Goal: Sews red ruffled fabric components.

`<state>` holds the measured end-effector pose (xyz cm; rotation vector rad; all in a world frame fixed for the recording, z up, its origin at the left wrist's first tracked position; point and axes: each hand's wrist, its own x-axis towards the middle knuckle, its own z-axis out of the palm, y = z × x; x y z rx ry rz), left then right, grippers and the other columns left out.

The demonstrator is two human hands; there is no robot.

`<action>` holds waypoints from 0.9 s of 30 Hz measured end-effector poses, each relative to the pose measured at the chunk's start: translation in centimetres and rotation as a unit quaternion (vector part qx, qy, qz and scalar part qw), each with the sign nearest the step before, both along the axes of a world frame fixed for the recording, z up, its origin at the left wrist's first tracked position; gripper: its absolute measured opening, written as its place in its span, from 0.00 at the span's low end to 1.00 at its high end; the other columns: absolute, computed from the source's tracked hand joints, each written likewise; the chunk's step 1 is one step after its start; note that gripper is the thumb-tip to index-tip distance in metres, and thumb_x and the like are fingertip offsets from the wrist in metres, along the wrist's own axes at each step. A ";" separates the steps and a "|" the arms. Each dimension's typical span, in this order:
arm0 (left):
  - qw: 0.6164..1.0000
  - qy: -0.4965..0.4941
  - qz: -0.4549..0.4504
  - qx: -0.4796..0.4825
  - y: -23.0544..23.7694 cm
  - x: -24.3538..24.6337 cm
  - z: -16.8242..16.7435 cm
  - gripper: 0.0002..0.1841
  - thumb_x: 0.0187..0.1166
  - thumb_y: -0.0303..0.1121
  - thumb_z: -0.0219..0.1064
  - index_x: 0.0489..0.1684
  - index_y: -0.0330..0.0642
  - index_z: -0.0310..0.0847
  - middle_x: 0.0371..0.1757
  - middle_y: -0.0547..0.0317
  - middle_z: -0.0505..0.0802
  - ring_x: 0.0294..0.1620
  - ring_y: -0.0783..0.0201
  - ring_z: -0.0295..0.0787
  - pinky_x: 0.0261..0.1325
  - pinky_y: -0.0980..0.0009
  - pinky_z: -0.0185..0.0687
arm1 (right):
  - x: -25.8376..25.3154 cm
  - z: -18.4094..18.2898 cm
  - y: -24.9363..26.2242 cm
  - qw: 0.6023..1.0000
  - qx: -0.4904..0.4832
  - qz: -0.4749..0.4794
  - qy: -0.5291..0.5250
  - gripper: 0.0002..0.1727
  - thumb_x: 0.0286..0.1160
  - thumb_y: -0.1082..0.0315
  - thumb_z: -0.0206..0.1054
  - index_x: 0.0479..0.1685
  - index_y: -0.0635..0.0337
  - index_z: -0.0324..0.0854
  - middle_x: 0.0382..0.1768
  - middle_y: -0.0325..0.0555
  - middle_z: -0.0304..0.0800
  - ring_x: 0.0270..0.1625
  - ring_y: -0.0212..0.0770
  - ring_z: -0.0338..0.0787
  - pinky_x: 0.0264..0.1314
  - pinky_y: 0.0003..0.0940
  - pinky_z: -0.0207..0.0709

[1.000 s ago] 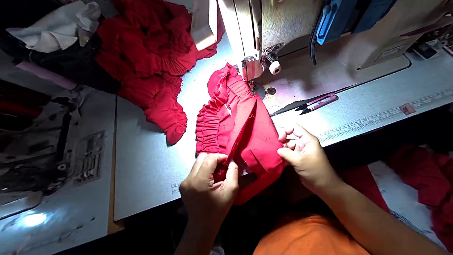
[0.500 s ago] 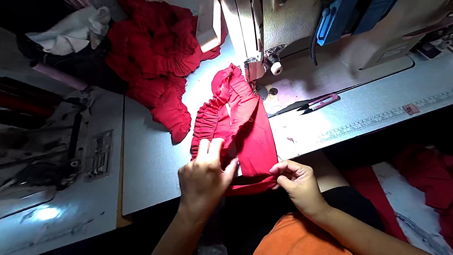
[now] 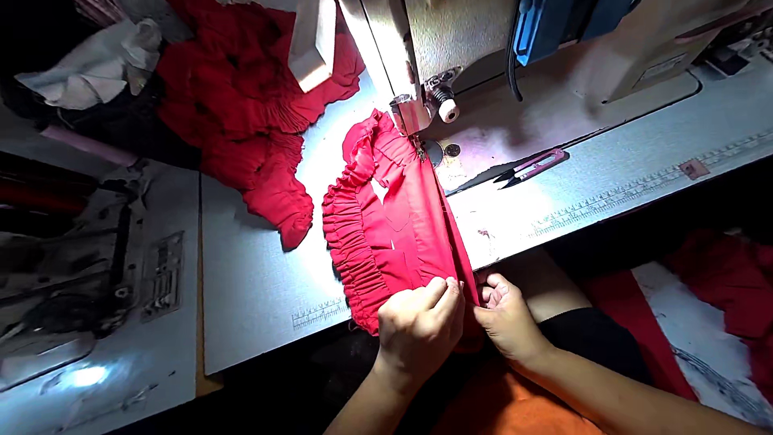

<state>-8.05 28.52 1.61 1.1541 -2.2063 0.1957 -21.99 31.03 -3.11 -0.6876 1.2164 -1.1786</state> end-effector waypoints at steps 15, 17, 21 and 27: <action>0.995 -0.091 0.022 0.032 0.3 -2.4 -0.7 0.12 0.78 0.32 0.65 0.27 0.43 0.93 0.21 0.60 0.86 0.15 0.63 0.77 0.17 0.68 0.65 | -0.6 -0.4 1.8 0.989 -0.081 0.117 0.051 0.04 0.67 0.71 0.76 0.36 0.60 0.88 0.30 0.34 0.93 0.36 0.23 0.91 0.44 0.21 0.87; 0.994 -0.108 0.020 0.024 0.3 -2.6 -0.8 0.11 0.77 0.30 0.64 0.27 0.43 0.92 0.23 0.59 0.88 0.15 0.63 0.77 0.17 0.68 0.66 | -0.6 -0.5 1.7 0.988 -0.088 0.120 0.047 0.02 0.67 0.72 0.75 0.34 0.59 0.88 0.28 0.34 0.91 0.34 0.23 0.90 0.41 0.21 0.86; 0.988 -0.153 0.019 0.017 0.4 -2.7 -0.5 0.12 0.77 0.30 0.63 0.23 0.42 0.89 0.24 0.58 0.87 0.14 0.63 0.76 0.16 0.69 0.65 | -0.8 -0.5 1.6 0.987 -0.087 0.127 0.055 0.02 0.66 0.72 0.75 0.33 0.59 0.87 0.27 0.34 0.91 0.32 0.23 0.90 0.39 0.21 0.86; 0.982 -0.188 0.021 0.020 0.6 -2.5 0.3 0.12 0.76 0.29 0.62 0.24 0.43 0.90 0.24 0.58 0.87 0.14 0.62 0.76 0.16 0.68 0.65 | -1.1 -0.6 1.5 0.984 -0.076 0.136 0.083 0.04 0.66 0.69 0.76 0.30 0.57 0.87 0.26 0.33 0.91 0.32 0.22 0.89 0.38 0.20 0.84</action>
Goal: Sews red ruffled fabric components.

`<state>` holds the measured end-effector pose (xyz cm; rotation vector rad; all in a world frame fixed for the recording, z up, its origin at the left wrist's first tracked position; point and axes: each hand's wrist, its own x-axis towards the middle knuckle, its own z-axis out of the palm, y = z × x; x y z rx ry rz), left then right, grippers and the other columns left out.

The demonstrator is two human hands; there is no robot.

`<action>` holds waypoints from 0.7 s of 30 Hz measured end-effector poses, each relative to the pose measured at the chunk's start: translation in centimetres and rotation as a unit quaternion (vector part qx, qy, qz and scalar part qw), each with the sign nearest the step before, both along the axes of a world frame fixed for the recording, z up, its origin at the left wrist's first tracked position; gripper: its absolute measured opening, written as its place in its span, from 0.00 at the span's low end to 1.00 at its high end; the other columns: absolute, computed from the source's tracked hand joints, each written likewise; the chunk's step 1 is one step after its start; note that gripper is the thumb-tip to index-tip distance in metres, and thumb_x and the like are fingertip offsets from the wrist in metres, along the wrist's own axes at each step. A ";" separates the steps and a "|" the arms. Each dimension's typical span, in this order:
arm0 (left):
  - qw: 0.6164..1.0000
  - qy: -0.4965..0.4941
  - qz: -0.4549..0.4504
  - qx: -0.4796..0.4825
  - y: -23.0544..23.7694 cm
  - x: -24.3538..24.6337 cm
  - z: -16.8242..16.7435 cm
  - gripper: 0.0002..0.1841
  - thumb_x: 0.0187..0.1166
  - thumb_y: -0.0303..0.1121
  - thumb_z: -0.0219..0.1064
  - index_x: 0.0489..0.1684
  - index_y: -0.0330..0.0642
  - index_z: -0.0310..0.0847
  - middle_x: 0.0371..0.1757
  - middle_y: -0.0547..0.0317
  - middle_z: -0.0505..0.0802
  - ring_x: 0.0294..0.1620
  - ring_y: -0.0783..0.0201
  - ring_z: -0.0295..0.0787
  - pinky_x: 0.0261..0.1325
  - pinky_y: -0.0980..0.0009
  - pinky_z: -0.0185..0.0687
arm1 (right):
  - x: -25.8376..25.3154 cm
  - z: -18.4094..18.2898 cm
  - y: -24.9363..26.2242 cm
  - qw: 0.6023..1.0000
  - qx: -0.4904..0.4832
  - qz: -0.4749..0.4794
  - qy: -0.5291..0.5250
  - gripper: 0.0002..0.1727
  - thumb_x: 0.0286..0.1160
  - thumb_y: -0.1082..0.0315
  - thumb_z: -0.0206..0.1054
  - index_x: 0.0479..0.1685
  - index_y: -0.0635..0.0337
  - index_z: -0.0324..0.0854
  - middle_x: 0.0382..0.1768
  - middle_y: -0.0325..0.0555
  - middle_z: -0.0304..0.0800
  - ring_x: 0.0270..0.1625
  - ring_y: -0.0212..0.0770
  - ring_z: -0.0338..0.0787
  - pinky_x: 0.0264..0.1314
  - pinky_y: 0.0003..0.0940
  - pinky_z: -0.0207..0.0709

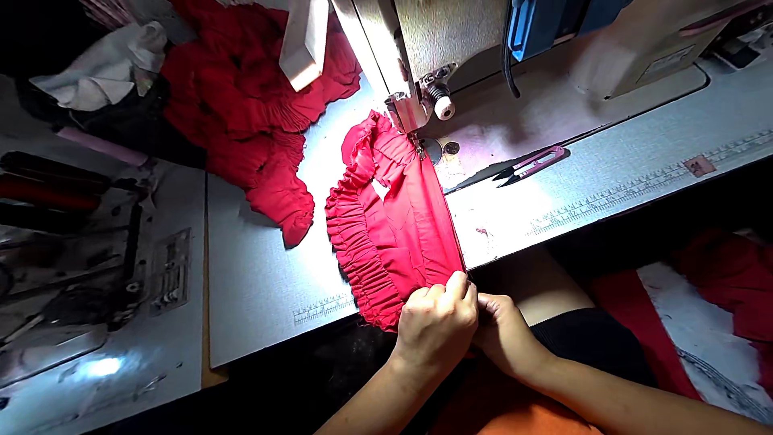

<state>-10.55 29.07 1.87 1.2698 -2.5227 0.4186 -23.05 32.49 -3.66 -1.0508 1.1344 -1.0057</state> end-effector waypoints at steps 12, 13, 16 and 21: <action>0.998 0.033 0.057 0.013 -0.3 -1.0 -0.2 0.11 0.74 0.27 0.63 0.20 0.38 0.85 0.22 0.55 0.85 0.12 0.62 0.77 0.13 0.69 0.67 | -1.8 1.3 1.6 0.992 -0.080 0.098 0.030 0.04 0.69 0.69 0.72 0.29 0.58 0.87 0.23 0.31 0.88 0.27 0.18 0.85 0.30 0.16 0.80; 0.997 0.032 0.066 0.011 -0.3 -1.0 -0.1 0.11 0.75 0.27 0.62 0.22 0.37 0.87 0.23 0.55 0.86 0.12 0.62 0.77 0.13 0.69 0.67 | -2.8 1.6 1.4 0.983 -0.115 0.142 0.017 0.06 0.71 0.69 0.71 0.30 0.60 0.88 0.25 0.34 0.90 0.29 0.19 0.87 0.33 0.16 0.82; 0.996 0.053 0.070 0.014 -0.6 -0.5 0.4 0.12 0.77 0.30 0.61 0.23 0.39 0.86 0.21 0.56 0.84 0.13 0.62 0.77 0.14 0.69 0.65 | -6.5 4.0 -2.5 0.930 -0.270 0.247 0.028 0.16 0.83 0.61 0.64 0.32 0.63 0.88 0.30 0.39 0.90 0.36 0.22 0.87 0.40 0.19 0.80; 0.996 0.074 0.051 0.024 -0.9 0.5 1.4 0.12 0.78 0.32 0.61 0.26 0.41 0.87 0.22 0.58 0.84 0.13 0.63 0.77 0.14 0.70 0.65 | -7.3 5.8 -14.2 0.777 -0.497 0.157 0.351 0.22 0.71 0.72 0.58 0.62 0.59 0.90 0.59 0.47 0.93 0.63 0.38 0.90 0.67 0.33 0.82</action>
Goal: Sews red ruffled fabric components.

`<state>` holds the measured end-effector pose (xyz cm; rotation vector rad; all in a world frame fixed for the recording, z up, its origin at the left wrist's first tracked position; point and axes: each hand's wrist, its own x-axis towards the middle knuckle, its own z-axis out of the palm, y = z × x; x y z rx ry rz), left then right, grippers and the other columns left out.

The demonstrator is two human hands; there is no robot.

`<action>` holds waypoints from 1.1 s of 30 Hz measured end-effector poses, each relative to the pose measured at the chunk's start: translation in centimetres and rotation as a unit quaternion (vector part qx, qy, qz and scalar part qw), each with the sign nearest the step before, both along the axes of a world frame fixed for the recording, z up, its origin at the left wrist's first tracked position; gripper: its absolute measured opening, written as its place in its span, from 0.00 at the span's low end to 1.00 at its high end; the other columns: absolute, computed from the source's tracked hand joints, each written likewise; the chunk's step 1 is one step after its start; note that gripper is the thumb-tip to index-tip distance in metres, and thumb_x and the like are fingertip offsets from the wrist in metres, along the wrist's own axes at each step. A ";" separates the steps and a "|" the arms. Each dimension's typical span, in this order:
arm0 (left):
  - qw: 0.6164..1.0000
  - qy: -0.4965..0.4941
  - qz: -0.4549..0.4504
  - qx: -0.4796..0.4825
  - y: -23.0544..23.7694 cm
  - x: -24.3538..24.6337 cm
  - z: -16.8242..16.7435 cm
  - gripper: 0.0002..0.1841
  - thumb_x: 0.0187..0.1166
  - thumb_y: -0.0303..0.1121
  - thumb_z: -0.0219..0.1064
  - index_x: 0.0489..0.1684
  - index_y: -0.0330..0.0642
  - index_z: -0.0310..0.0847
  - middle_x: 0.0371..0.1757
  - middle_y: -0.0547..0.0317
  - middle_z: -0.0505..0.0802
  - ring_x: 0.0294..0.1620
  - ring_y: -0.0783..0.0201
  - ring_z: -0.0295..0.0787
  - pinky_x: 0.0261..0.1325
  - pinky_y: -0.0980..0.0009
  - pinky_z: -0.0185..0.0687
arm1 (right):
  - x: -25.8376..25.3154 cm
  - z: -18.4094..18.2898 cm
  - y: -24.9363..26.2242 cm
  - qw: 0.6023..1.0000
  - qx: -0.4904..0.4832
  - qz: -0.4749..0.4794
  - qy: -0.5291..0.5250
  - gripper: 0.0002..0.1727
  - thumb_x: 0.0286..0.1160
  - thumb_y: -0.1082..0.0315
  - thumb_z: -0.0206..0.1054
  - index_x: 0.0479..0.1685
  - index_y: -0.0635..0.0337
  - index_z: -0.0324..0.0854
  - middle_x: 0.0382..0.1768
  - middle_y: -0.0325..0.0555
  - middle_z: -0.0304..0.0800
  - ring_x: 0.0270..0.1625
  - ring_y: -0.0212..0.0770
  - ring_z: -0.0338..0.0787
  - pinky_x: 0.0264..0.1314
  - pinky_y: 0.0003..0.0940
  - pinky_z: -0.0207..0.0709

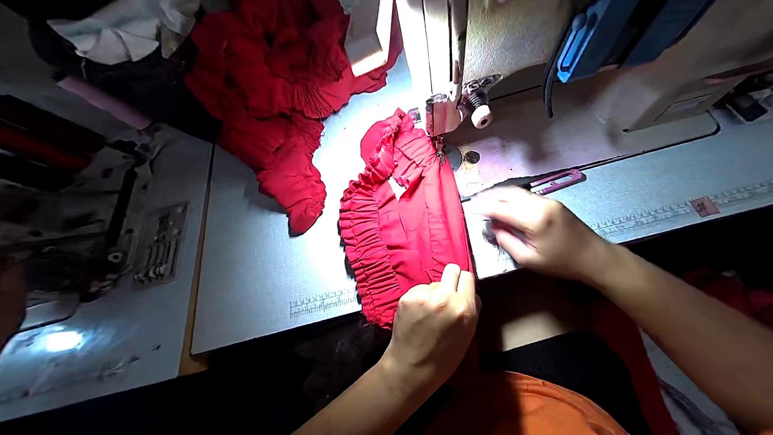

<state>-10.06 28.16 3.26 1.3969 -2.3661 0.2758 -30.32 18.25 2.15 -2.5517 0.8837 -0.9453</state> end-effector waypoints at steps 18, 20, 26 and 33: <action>0.996 0.013 -0.090 -0.018 -1.0 1.2 1.9 0.14 0.80 0.28 0.59 0.25 0.39 0.87 0.18 0.58 0.79 0.13 0.63 0.68 0.16 0.70 0.56 | 2.4 -2.2 -3.9 0.965 -0.099 0.226 0.086 0.20 0.88 0.73 0.54 0.68 0.56 0.88 0.70 0.46 0.90 0.81 0.43 0.82 0.89 0.40 0.66; 0.994 0.011 -0.109 -0.021 -1.2 1.0 1.9 0.14 0.80 0.26 0.57 0.24 0.38 0.86 0.19 0.58 0.78 0.13 0.64 0.67 0.16 0.71 0.55 | 2.1 -2.2 -2.1 0.967 -0.092 0.230 0.064 0.18 0.89 0.73 0.54 0.65 0.59 0.89 0.67 0.48 0.92 0.78 0.45 0.84 0.87 0.41 0.70; 0.994 0.013 -0.110 -0.008 -1.1 1.0 2.0 0.15 0.80 0.25 0.56 0.23 0.38 0.85 0.19 0.56 0.81 0.13 0.63 0.69 0.17 0.70 0.58 | 1.9 -2.9 2.4 0.985 -0.036 0.167 -0.037 0.17 0.89 0.74 0.54 0.56 0.67 0.90 0.59 0.57 0.95 0.70 0.50 0.91 0.82 0.42 0.76; 0.993 0.043 -0.102 0.034 -1.3 1.3 1.2 0.14 0.81 0.29 0.58 0.22 0.40 0.83 0.17 0.59 0.78 0.12 0.64 0.69 0.16 0.71 0.58 | 1.9 -3.7 3.4 0.989 -0.015 0.140 -0.053 0.15 0.88 0.74 0.56 0.54 0.66 0.91 0.58 0.56 0.96 0.71 0.49 0.90 0.82 0.41 0.76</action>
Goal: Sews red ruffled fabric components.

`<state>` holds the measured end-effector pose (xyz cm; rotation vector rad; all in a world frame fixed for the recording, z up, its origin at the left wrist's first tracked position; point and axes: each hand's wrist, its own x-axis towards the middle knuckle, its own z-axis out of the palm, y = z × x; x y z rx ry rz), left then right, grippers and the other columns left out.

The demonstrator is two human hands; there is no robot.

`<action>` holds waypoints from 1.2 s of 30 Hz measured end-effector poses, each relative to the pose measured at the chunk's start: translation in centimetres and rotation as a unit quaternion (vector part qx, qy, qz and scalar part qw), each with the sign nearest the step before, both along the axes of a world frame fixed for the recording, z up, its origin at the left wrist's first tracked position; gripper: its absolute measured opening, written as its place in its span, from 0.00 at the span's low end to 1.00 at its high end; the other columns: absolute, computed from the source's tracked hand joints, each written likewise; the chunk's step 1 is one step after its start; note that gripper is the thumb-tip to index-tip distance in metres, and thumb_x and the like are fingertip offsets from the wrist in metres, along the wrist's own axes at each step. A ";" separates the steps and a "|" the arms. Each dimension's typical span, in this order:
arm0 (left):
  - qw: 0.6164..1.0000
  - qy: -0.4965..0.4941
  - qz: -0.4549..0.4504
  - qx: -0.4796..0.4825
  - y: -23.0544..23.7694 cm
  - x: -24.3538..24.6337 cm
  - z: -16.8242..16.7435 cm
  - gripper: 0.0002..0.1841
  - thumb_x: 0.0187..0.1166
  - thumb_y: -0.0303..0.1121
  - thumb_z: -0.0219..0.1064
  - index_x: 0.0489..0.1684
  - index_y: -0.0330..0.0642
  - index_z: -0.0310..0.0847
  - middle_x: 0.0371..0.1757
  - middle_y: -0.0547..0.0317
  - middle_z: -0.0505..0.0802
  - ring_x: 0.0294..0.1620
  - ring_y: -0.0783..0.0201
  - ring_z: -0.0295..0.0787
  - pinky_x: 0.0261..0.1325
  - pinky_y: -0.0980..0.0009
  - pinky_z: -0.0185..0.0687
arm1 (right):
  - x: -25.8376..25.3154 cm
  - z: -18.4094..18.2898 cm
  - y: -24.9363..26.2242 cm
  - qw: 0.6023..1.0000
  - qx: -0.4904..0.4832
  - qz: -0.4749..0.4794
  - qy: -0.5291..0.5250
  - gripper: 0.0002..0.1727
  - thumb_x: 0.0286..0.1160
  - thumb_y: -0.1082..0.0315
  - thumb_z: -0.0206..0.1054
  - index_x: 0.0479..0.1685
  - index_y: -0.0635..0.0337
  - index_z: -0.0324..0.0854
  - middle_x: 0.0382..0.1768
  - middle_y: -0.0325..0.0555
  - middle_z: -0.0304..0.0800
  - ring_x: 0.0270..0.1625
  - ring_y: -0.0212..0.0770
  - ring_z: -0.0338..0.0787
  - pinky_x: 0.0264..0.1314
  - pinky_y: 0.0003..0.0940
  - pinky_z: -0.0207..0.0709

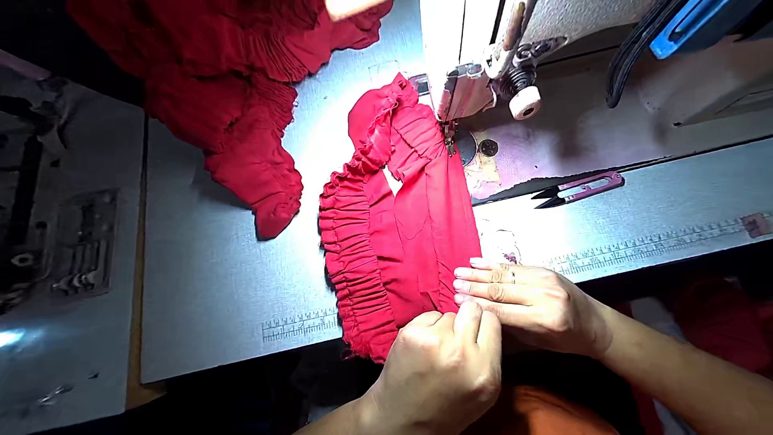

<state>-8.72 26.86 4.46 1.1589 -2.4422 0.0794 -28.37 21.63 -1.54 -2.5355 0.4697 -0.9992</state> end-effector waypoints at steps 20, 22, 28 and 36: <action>0.921 0.090 0.299 0.233 -19.2 2.5 -0.8 0.19 0.82 0.47 0.65 0.25 0.42 0.80 0.26 0.54 0.83 0.34 0.52 0.82 0.38 0.48 0.72 | 0.5 -0.9 1.6 0.999 0.007 -0.049 -0.021 0.12 0.85 0.74 0.60 0.52 0.65 0.91 0.55 0.55 0.97 0.69 0.50 0.92 0.81 0.41 0.78; 0.942 0.090 0.272 0.177 -20.0 2.5 -1.2 0.15 0.81 0.42 0.61 0.30 0.39 0.79 0.29 0.49 0.84 0.37 0.48 0.83 0.39 0.46 0.71 | 0.4 -0.9 1.7 0.998 0.012 -0.050 -0.021 0.13 0.85 0.74 0.60 0.52 0.65 0.91 0.55 0.56 0.97 0.69 0.50 0.92 0.80 0.41 0.78; 0.961 0.037 0.231 0.148 -22.6 3.2 -1.7 0.14 0.85 0.41 0.56 0.43 0.39 0.79 0.43 0.44 0.88 0.49 0.44 0.87 0.43 0.44 0.72 | 0.4 -0.9 1.6 0.999 0.014 -0.047 -0.015 0.13 0.84 0.74 0.60 0.53 0.64 0.91 0.55 0.55 0.97 0.69 0.50 0.92 0.81 0.41 0.77; 0.971 0.052 0.204 0.115 -23.0 3.3 -2.5 0.16 0.83 0.38 0.57 0.60 0.40 0.77 0.66 0.40 0.82 0.60 0.43 0.86 0.51 0.45 0.78 | 0.6 -1.2 2.3 0.997 0.027 -0.055 -0.039 0.12 0.84 0.75 0.60 0.50 0.67 0.90 0.53 0.58 0.97 0.67 0.51 0.92 0.80 0.41 0.78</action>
